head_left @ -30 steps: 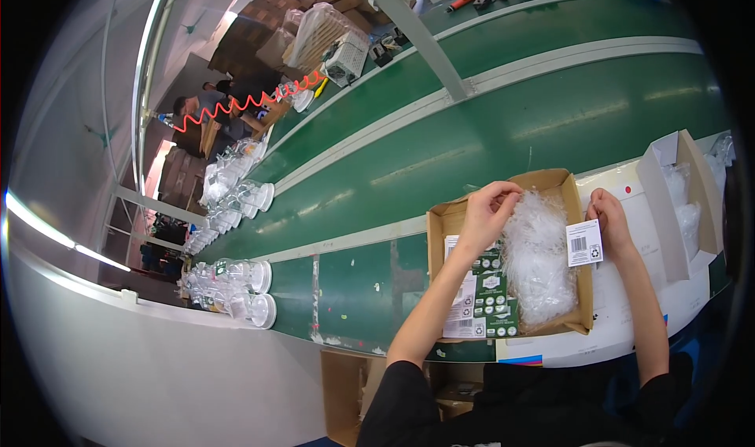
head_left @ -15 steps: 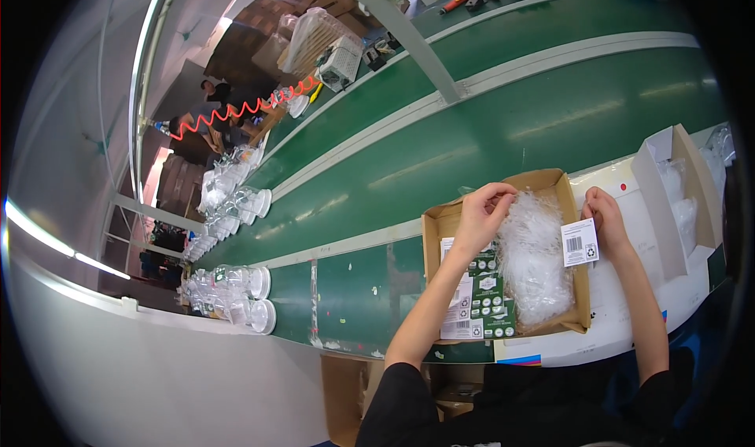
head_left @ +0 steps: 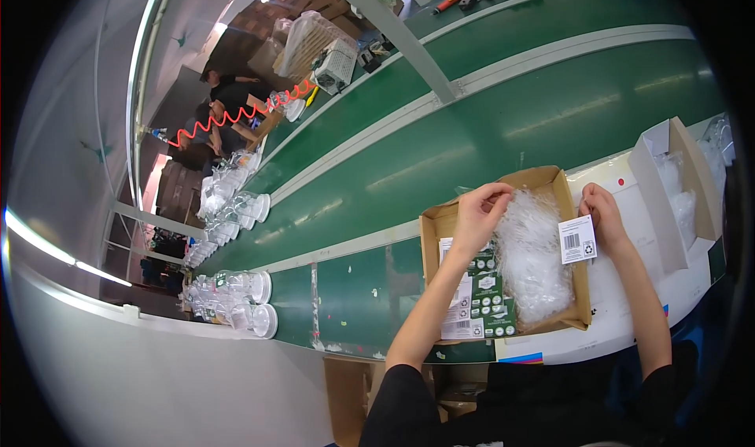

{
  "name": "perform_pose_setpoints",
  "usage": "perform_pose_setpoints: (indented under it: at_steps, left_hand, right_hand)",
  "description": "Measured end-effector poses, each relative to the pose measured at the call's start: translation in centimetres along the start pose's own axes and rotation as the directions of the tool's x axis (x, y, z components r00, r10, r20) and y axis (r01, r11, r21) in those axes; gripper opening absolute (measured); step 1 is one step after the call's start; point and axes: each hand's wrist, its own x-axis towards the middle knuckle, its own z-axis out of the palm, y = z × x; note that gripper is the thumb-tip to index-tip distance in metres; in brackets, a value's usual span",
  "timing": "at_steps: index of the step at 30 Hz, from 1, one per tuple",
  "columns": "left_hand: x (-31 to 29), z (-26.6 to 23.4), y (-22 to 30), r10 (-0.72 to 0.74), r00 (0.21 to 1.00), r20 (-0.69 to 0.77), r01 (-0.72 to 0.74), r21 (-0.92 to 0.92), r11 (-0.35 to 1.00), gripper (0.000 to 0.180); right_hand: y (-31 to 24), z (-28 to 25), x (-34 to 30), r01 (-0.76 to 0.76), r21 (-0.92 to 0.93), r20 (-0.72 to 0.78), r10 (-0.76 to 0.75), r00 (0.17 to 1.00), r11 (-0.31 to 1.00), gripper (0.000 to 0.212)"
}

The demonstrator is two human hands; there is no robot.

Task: Packing small lighting components into boxes and applying labels on an assembly line.

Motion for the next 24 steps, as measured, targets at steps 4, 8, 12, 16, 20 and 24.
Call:
perform_pose_setpoints:
  at_steps: [4, 8, 12, 16, 20, 24]
  left_hand:
    - [-0.1, 0.2, 0.2, -0.020, 1.000, 0.009, 0.021, -0.052, 0.998, 0.010]
    - [0.1, 0.3, 0.3, -0.020, 1.000, 0.008, 0.020, -0.018, 1.000, 0.007]
    - [0.0, -0.1, -0.1, -0.023, 1.000, -0.006, 0.023, -0.013, 1.000, 0.008]
    - [-0.1, 0.0, -0.4, -0.025, 1.000, 0.006, 0.026, -0.040, 0.999, 0.011]
    - [0.2, 0.0, -0.1, -0.044, 0.998, 0.036, 0.046, -0.078, 0.996, 0.011]
    - [0.1, 0.0, 0.3, -0.057, 0.997, 0.060, 0.062, -0.095, 0.993, 0.013]
  right_hand:
    - [0.3, -0.5, 0.1, -0.009, -0.005, 0.007, 0.009, 1.000, 1.000, 0.008]
    - [0.5, -0.9, 0.1, 0.006, -0.040, -0.003, -0.006, 1.000, 0.999, 0.008]
    - [0.4, -0.4, 0.3, 0.007, -0.034, -0.002, -0.007, 1.000, 0.999, 0.008]
    - [0.7, -0.7, 0.4, 0.009, -0.061, 0.000, -0.009, 1.000, 0.998, 0.008]
    - [0.5, -0.7, 0.2, 0.013, -0.053, 0.007, -0.013, 1.000, 0.999, 0.009]
    - [0.3, -0.4, 0.1, 0.011, -0.024, 0.008, -0.011, 1.000, 1.000, 0.009]
